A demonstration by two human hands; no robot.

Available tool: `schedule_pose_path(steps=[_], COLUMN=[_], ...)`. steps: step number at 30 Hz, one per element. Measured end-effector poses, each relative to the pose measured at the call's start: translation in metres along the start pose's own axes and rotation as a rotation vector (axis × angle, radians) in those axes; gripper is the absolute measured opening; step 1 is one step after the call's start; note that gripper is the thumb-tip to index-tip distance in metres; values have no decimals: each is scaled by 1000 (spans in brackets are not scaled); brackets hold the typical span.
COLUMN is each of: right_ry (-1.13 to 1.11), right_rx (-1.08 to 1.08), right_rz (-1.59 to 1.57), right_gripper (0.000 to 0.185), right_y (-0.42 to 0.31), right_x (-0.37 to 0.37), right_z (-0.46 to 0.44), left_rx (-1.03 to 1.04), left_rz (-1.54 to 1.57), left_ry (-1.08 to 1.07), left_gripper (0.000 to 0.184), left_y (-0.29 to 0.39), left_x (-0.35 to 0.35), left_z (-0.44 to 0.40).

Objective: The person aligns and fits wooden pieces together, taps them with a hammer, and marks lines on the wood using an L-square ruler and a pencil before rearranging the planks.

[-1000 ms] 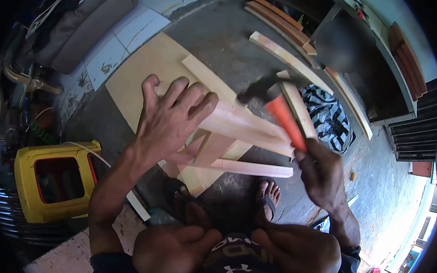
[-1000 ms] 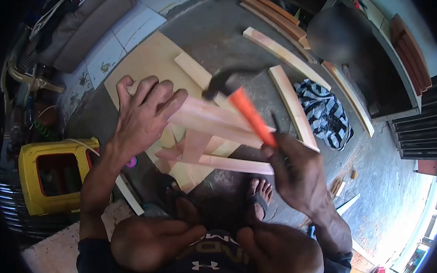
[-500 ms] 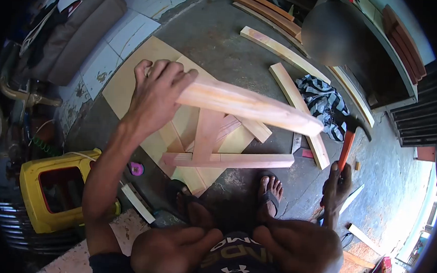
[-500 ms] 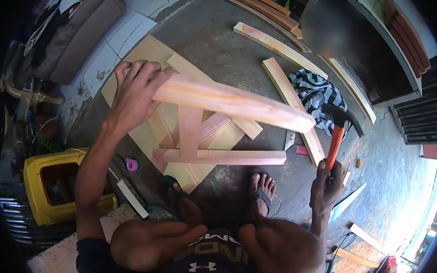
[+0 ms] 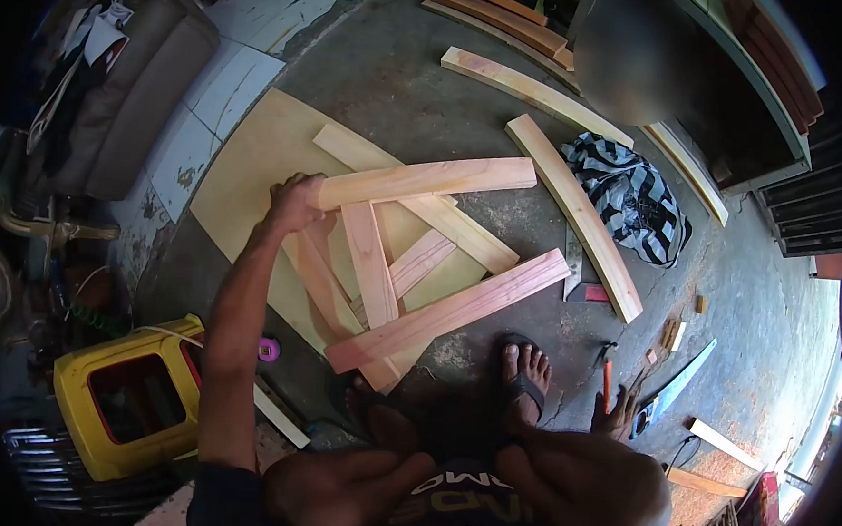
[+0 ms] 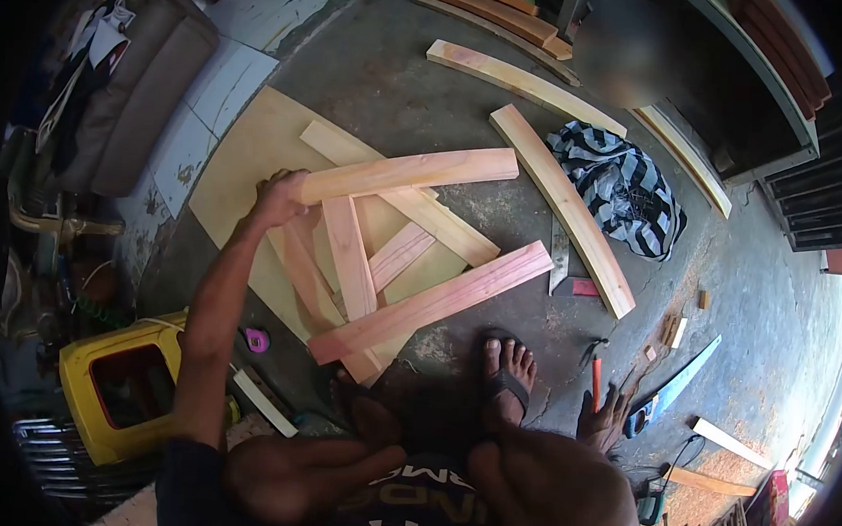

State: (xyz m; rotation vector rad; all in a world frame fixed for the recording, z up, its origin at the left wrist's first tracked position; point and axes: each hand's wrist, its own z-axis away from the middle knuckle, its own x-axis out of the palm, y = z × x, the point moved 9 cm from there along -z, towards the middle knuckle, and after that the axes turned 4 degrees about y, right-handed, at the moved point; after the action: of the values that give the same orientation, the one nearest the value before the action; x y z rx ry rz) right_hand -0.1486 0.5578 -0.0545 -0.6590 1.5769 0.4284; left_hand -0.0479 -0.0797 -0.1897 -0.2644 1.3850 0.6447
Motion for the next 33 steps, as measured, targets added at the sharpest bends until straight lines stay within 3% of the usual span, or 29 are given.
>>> schedule_pose_path(steps=[1,2,3,5,7,9,13,20,22,23,24,25,26,27,29,31,32,33], right_ry=[275,24,73,-377,-478,-429,-337,-489,-378,-248,-167,138,-13,-55,192,251,93,99], right_rx=[182,410,387,777,891,857,876,548,422,309,185,-143,140,108,97,12,131,126], right_rz=[115,-77,-271,-988,-1400,-1531,-1445,-1096,-940,-960,-755,-272,-658,-670,-203,-66,-228,-226], right_gripper=[37,47,49,57,54,51,45,45,41,34,33,35,38,38,60,70,77,77], right_y=[72,86,80,61,-3,-43,-71,-108,-90,-76,-52,-22,34,48,83,119,138,139], right_x=[68,94,105,183,210,233,220,216,207,196,189,186,201,199,168,181,197,201], right_z=[45,31,13,-16,-51,-75,-107,-150,-161,-168,-176,-178,-180,-180,-183,-175,-174,-177], left_rx=[5,-5,-20,-8,35,22,86,-127,-90,-136,-152,-133,-69,-61,-150,-331,-445,-549], left_rz=[-1,-60,-116,-127,-61,-29,127,115,4,-13,-27,18,59,111,213,311,361,415], left_ry=[-7,15,34,13,52,44,105,36,123,51,127,236,347,445,606,680,684,676], left_gripper=[77,75,74,70,67,66,62,80,89,93,86,83,73,71,66,61,58,56], left_y=[3,8,13,21,23,24,7,-68,-66,-76,-67,-61,-53,-48,-44,-51,-53,-59], left_x=[2,3,4,14,32,27,10,19,15,23,6,-10,-24,-37,-46,-31,-17,3], left_z=[-1,0,4,-2,-11,-6,4,50,55,55,60,72,86,102,152,209,238,260])
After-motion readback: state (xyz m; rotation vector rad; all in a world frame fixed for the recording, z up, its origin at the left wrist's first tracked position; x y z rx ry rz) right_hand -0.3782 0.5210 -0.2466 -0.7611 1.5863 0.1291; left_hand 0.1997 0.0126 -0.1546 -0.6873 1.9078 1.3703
